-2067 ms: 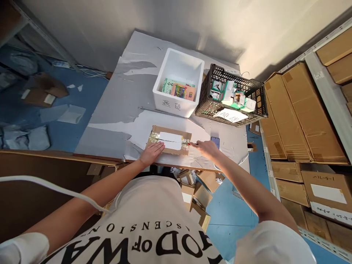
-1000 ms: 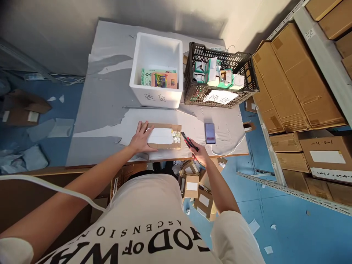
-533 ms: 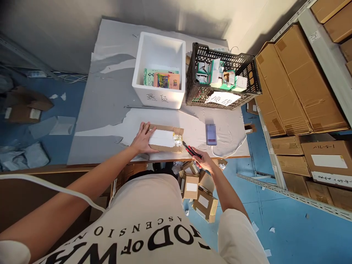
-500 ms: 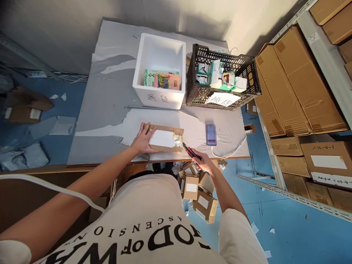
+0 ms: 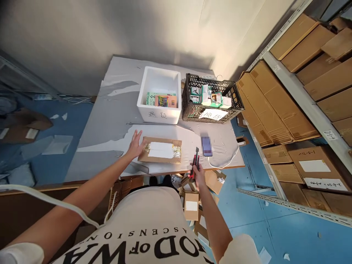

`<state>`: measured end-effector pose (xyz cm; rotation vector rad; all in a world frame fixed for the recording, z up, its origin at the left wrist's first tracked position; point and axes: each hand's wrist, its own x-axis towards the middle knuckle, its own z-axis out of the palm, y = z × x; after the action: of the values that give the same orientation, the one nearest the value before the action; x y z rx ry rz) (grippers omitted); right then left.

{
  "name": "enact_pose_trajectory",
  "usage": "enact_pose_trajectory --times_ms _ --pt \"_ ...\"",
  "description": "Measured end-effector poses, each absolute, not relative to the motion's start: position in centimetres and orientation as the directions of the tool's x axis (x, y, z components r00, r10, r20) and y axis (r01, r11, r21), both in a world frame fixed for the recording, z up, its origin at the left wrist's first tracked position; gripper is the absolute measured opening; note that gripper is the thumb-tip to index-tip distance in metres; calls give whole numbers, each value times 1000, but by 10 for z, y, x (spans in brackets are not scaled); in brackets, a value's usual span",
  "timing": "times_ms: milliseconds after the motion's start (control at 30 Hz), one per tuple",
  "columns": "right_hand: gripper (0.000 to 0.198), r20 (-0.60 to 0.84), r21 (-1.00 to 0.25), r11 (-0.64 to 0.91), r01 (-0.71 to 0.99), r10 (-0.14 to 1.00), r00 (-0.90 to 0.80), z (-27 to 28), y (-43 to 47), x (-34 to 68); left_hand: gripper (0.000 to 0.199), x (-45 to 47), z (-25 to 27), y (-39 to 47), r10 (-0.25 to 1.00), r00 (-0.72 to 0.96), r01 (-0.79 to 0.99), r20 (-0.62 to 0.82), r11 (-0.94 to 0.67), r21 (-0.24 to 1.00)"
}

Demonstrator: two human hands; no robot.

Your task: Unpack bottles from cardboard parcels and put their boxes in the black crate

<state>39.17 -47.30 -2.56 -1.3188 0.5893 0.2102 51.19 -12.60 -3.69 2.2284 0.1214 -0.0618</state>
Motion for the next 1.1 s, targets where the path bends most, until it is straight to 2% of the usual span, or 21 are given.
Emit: enact_pose_trajectory --times_ms 33,100,167,233,333,467,633,767,867,1000,1067,1100 --pt "53 -523 -831 331 -448 -186 832 -31 -455 392 68 517 -39 -122 102 983 181 -150 -523 833" --pt "53 -544 -792 437 -427 -187 818 -43 -422 395 58 525 -42 -117 62 947 317 -315 -344 884" --pt "52 -554 -769 486 -415 -184 812 -53 -403 404 51 526 -41 -114 15 903 422 -429 -205 883" --pt "50 -548 -773 483 -412 -179 817 -56 -400 424 44 516 -40 -112 54 880 475 -472 -120 872" --pt "49 -511 -820 387 -422 -162 844 -49 -409 474 38 486 -37 -115 147 874 473 -463 -41 880" --pt "45 -411 -908 111 -403 -63 909 -35 -410 550 33 436 -40 -133 243 846 473 -476 71 878" --pt "39 -355 -935 9 -355 8 935 -35 -385 601 26 405 -47 -163 321 769 501 -553 235 833" --pt "37 -329 -943 -45 -329 3 944 -38 -365 607 27 397 -54 -169 264 737 592 -622 192 783" --pt "36 -304 -951 -61 -304 -22 953 -35 -357 600 34 392 -63 -159 227 749 631 -623 47 775" --pt "33 -205 -977 -44 -211 -106 973 -30 -370 566 48 416 -70 -135 321 814 572 -485 -293 766" --pt "33 -178 -984 13 -178 -157 971 -33 -383 530 52 448 -67 -125 288 880 465 -378 -355 811" --pt "34 -209 -978 55 -203 -166 964 -36 -390 507 55 468 -64 -121 258 901 424 -347 -364 829"
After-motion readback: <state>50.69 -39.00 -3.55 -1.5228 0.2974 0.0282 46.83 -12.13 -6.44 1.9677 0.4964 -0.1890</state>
